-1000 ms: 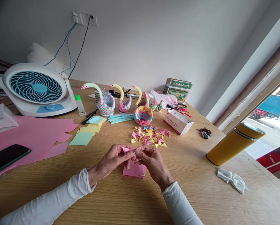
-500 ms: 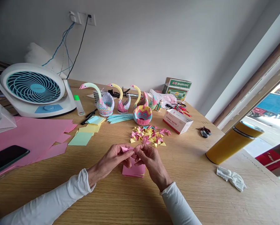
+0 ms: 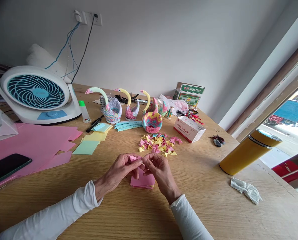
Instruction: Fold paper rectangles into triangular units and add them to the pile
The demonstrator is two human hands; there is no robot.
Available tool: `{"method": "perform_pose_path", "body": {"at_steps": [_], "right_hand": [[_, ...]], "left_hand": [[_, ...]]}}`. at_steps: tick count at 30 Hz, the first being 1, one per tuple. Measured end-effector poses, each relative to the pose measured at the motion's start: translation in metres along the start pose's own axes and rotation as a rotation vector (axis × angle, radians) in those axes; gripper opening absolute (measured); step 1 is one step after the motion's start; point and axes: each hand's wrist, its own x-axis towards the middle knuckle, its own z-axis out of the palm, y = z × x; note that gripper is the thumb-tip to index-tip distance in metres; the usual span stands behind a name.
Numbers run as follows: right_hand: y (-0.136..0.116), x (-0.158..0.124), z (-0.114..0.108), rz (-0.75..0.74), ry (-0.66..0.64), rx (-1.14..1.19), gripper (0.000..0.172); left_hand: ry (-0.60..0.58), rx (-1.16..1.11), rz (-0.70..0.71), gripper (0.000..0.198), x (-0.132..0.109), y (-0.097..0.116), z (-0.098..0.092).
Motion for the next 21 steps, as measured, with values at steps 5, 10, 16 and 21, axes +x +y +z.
{"method": "perform_pose_path", "body": {"at_steps": [5, 10, 16, 21], "right_hand": [[0.0068, 0.0007, 0.0054, -0.044, 0.099, -0.077, 0.032], [0.0099, 0.0013, 0.0051, -0.050, 0.158, -0.103, 0.035], [0.0042, 0.0001, 0.0030, -0.037, 0.123, -0.012, 0.031], [0.0013, 0.0001, 0.0012, 0.022, 0.087, 0.033, 0.031]], "left_hand": [[0.083, 0.036, 0.022, 0.041, -0.0006, -0.0038, 0.0035], [0.079, 0.053, 0.016, 0.040, -0.0014, -0.0041, 0.0045], [0.044, 0.025, 0.015, 0.038, -0.0012, -0.0012, 0.0022], [0.012, 0.010, 0.028, 0.038, -0.0006, -0.0008, 0.0010]]}}
